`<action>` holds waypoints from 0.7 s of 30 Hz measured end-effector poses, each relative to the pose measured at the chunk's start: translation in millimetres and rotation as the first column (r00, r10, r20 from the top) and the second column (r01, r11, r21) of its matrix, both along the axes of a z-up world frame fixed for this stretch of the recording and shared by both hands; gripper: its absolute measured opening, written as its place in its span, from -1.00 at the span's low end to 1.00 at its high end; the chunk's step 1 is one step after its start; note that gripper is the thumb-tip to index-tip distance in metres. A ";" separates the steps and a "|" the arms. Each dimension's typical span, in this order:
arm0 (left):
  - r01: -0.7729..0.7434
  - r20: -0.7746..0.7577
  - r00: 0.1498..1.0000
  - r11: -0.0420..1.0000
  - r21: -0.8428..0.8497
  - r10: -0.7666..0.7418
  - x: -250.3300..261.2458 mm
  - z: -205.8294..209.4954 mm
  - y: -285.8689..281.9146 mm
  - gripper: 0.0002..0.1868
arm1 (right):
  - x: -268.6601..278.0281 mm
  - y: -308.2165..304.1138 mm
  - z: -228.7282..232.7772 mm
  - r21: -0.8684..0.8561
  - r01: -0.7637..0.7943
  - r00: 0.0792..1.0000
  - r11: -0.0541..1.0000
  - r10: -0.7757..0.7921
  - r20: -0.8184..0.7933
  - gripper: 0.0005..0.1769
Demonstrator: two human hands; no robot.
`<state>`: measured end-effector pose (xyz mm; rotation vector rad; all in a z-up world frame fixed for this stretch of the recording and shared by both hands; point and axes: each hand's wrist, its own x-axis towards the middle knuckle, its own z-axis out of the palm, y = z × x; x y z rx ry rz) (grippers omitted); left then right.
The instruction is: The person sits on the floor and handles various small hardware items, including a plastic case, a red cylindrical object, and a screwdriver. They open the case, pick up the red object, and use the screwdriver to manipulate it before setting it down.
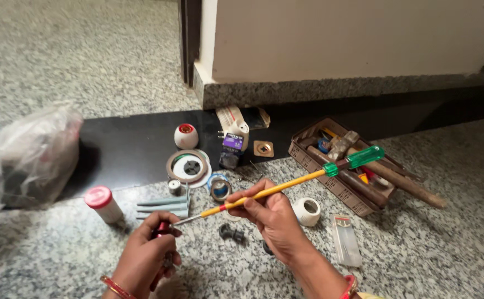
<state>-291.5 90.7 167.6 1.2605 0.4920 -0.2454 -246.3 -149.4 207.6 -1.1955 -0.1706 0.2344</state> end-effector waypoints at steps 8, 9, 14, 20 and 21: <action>-0.043 -0.029 0.999 0.952 -0.303 0.036 -11.6 7.2 6.6 -0.64 | -6.6 -8.1 16.4 0.110 -0.200 0.978 0.974 0.190 0.088 -0.88; -0.031 -0.006 1.000 0.948 -0.316 0.031 -13.2 7.2 7.6 -0.59 | -7.4 -8.2 18.2 0.111 -0.217 0.973 0.970 0.207 0.099 -0.89; 0.008 0.036 0.999 0.951 -0.309 0.003 -11.2 5.3 5.7 -0.49 | -9.0 -10.7 17.8 -0.080 -0.172 0.982 0.982 0.177 0.064 -0.86; 0.027 0.053 0.998 0.996 -0.088 -0.023 -7.6 -0.2 -2.0 -0.66 | -3.4 -10.1 -4.8 -0.078 -0.048 0.985 0.996 0.060 0.161 -0.68; 0.025 0.062 0.998 0.998 -0.049 -0.021 -6.9 -0.8 -3.5 -0.68 | -1.7 -9.1 -8.3 -0.094 -0.010 0.989 0.996 0.023 0.143 -0.70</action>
